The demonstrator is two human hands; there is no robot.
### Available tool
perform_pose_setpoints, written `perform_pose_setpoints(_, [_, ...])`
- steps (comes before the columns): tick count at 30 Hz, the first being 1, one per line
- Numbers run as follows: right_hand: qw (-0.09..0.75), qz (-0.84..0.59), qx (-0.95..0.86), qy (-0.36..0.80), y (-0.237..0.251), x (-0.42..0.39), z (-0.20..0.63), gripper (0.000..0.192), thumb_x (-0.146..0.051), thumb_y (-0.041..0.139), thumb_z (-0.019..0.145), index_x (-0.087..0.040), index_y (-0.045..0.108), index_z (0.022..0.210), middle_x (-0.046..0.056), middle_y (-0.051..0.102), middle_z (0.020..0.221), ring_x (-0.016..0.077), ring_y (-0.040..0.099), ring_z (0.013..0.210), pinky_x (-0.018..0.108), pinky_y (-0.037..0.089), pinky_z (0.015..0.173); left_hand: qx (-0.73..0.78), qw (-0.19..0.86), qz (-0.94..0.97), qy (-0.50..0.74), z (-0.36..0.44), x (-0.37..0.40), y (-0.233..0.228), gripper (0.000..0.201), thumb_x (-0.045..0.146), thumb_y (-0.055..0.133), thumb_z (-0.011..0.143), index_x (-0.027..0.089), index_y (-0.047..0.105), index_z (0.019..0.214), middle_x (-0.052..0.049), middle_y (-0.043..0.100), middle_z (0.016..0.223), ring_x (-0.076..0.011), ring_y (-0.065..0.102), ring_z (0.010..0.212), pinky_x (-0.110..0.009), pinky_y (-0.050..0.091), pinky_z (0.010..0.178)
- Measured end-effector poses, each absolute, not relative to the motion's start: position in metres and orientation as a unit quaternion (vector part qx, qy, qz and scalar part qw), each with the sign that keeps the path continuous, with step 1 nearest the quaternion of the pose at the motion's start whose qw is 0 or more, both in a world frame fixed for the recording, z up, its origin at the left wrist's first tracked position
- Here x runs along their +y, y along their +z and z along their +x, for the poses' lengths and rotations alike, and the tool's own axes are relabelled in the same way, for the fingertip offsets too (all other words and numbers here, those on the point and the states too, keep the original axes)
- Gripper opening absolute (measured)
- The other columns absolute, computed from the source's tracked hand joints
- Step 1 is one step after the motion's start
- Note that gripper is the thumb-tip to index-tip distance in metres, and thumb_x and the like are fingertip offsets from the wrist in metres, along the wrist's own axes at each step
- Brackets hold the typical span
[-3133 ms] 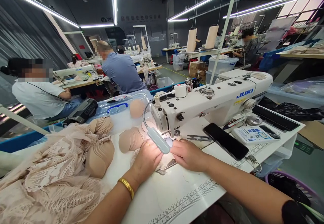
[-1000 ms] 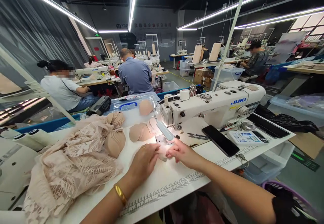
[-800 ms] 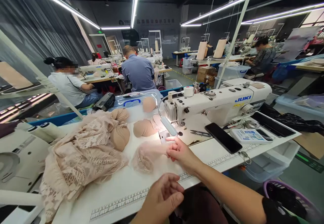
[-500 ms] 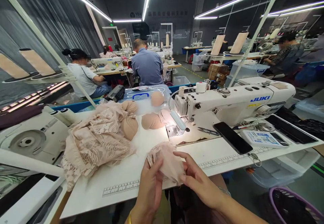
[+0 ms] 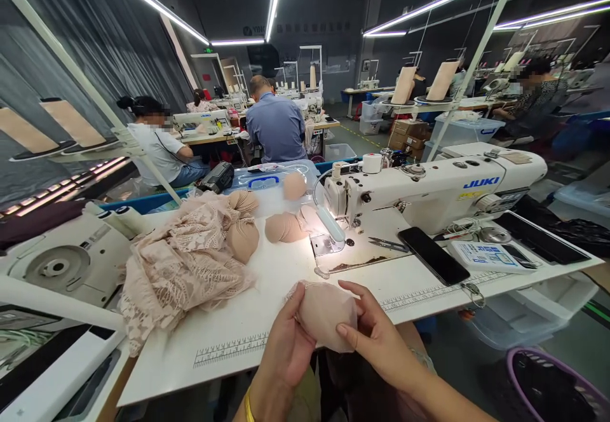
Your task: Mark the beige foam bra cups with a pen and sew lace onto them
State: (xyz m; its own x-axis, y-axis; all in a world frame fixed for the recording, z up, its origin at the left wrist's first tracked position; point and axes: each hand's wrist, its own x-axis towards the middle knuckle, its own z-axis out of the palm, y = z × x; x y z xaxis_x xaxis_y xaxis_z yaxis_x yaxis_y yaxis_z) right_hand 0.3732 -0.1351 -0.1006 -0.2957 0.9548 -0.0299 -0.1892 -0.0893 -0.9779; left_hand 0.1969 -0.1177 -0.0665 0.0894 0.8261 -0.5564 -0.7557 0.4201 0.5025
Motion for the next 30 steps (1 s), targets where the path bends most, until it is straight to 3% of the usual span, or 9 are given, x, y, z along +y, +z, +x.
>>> perform_pose_setpoints(4, [0.46, -0.375, -0.476, 0.649, -0.095, -0.131, 0.375, 0.074, -0.057, 0.08, 0.086, -0.032, 0.043, 0.146, 0.006, 0.072, 0.117, 0.0262, 0.066, 0.106, 0.04, 0.052, 0.093, 0.37, 0.748, 0.062, 0.547, 0.2, -0.119, -0.069, 0.035, 0.045, 0.086, 0.084, 0.014, 0.076, 0.096, -0.008, 0.078, 0.098, -0.0193, 0.07, 0.082, -0.03, 0.058, 0.078])
perform_pose_setpoints(8, [0.471, -0.377, -0.455, 0.655, -0.096, -0.128, 0.375, 0.075, -0.058, 0.08, 0.085, -0.031, 0.044, 0.145, 0.006, 0.072, 0.114, 0.0261, 0.066, 0.102, 0.041, 0.052, 0.092, 0.357, 0.734, 0.108, 0.567, 0.204, -0.12, -0.07, 0.035, 0.037, 0.092, 0.078, 0.014, 0.077, 0.1, -0.008, 0.077, 0.101, -0.0199, 0.069, 0.088, -0.03, 0.058, 0.085])
perform_pose_setpoints(17, [0.489, -0.375, -0.423, 0.664, -0.101, -0.127, 0.376, 0.07, -0.055, 0.081, 0.087, -0.031, 0.046, 0.143, 0.005, 0.073, 0.113, 0.0231, 0.065, 0.099, 0.037, 0.051, 0.09, 0.378, 0.727, 0.095, 0.565, 0.208, -0.118, -0.069, 0.036, 0.039, 0.092, 0.076, 0.015, 0.077, 0.097, -0.007, 0.076, 0.102, -0.0193, 0.068, 0.087, -0.032, 0.058, 0.087])
perform_pose_setpoints(23, [0.484, -0.376, -0.434, 0.66, -0.102, -0.126, 0.377, 0.066, -0.053, 0.078, 0.091, -0.031, 0.046, 0.144, 0.006, 0.072, 0.114, 0.024, 0.066, 0.101, 0.039, 0.052, 0.092, 0.389, 0.731, 0.15, 0.54, 0.212, -0.113, -0.068, 0.041, 0.04, 0.094, 0.073, 0.013, 0.079, 0.101, -0.012, 0.078, 0.103, -0.0301, 0.072, 0.098, -0.038, 0.059, 0.089])
perform_pose_setpoints(27, [0.441, -0.339, -0.473, 0.684, -0.098, -0.127, 0.384, 0.086, -0.046, 0.079, 0.089, -0.034, 0.028, 0.157, 0.007, 0.07, 0.118, 0.0249, 0.066, 0.103, 0.041, 0.051, 0.092, 0.397, 0.73, 0.168, 0.531, 0.207, -0.105, -0.063, 0.036, 0.039, 0.092, 0.073, 0.014, 0.08, 0.097, -0.013, 0.079, 0.1, -0.0331, 0.073, 0.1, -0.041, 0.059, 0.093])
perform_pose_setpoints(30, [0.369, -0.346, -0.566, 0.651, -0.091, -0.115, 0.399, 0.099, -0.03, 0.074, 0.091, -0.035, 0.008, 0.165, 0.006, 0.069, 0.116, 0.0229, 0.066, 0.099, 0.04, 0.051, 0.089, 0.352, 0.743, 0.288, 0.491, 0.191, -0.097, -0.045, 0.042, 0.042, 0.089, 0.076, 0.017, 0.08, 0.108, -0.014, 0.079, 0.105, -0.035, 0.073, 0.102, -0.044, 0.058, 0.093])
